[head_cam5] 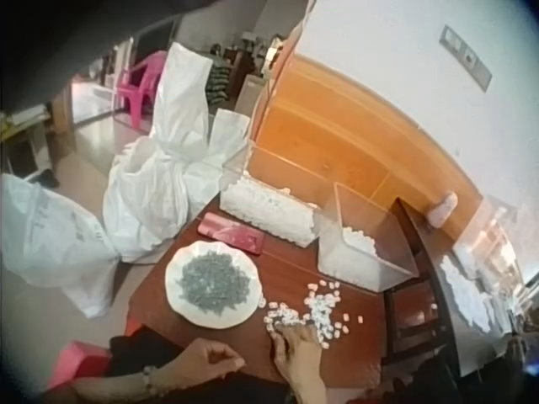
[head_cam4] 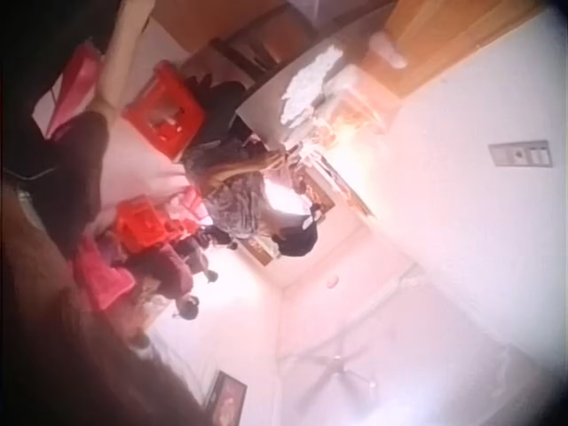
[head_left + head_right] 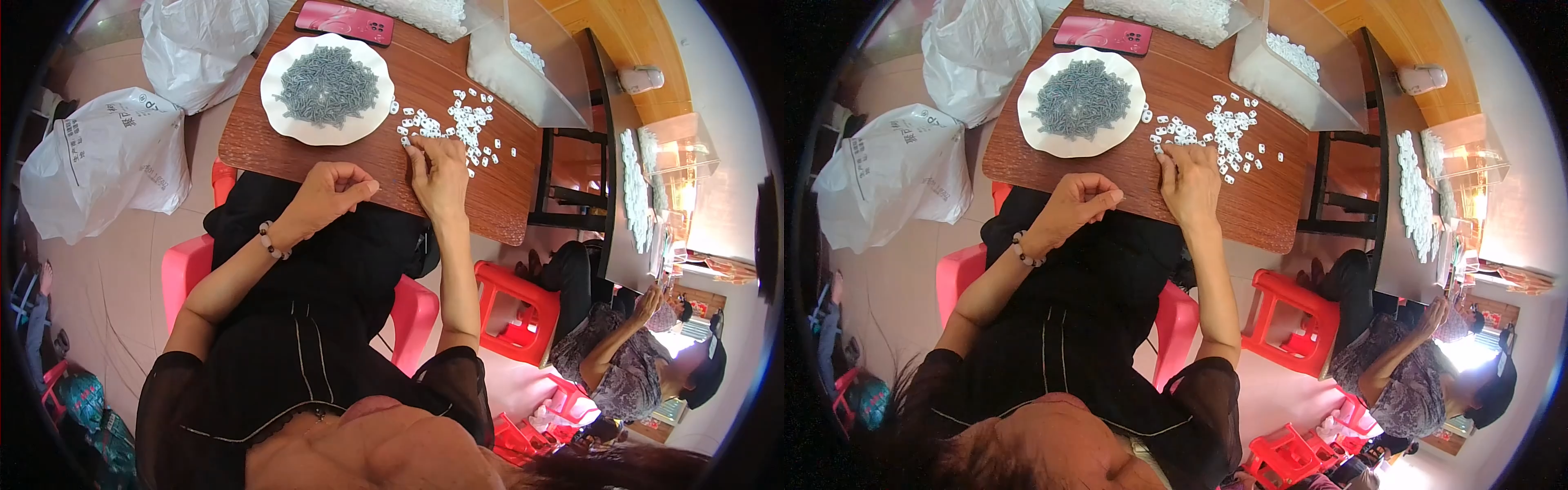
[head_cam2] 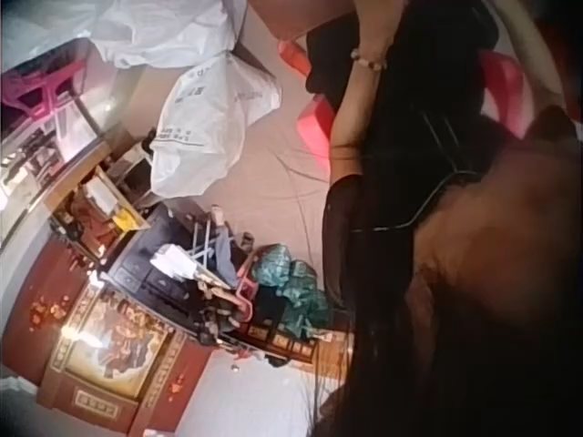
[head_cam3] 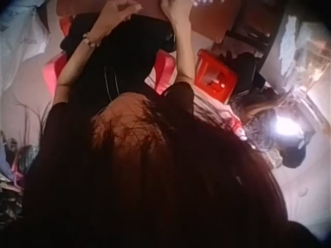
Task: Assembling small white plastic components by inserting tiny grey beads into them by hand.
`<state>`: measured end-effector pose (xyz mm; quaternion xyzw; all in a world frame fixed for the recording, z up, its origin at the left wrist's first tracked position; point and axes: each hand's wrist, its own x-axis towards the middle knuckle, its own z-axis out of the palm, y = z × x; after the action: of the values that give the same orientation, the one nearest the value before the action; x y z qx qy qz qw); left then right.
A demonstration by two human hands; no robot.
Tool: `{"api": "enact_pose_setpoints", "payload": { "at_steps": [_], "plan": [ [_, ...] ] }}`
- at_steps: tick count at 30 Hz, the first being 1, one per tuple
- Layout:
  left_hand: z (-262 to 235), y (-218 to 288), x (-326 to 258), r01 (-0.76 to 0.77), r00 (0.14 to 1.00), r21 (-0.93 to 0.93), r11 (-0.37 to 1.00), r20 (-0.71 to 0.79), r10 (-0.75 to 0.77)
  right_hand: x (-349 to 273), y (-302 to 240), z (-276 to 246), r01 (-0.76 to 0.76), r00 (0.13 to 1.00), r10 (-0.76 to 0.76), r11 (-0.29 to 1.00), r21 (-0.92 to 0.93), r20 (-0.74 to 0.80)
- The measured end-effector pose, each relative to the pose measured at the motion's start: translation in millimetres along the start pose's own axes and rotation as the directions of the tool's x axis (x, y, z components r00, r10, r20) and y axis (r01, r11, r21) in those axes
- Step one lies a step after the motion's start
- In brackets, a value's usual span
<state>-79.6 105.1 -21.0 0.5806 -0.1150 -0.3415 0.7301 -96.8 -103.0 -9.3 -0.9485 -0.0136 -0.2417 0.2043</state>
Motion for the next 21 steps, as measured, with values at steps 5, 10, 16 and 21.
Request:
{"api": "enact_pose_setpoints", "payload": {
  "at_steps": [5,10,16,21],
  "plan": [
    [1,1,0,-0.023,1.0,0.036,0.999,-0.006,0.024,7,-3,8,-0.003,1.0,0.006,0.994,-0.111,0.024],
    [0,-2,1,-0.023,1.0,0.03,0.999,-0.008,0.024,14,-9,5,-0.038,0.991,0.052,0.992,-0.118,0.123],
    [-1,-5,3,-0.03,1.0,0.021,0.999,0.002,0.03,18,-11,5,-0.054,0.981,0.08,0.988,-0.141,0.179],
    [-1,-3,3,-0.031,1.0,0.02,0.999,0.0,0.031,22,-13,3,-0.077,0.973,0.106,0.986,-0.145,0.205]
  ]
}}
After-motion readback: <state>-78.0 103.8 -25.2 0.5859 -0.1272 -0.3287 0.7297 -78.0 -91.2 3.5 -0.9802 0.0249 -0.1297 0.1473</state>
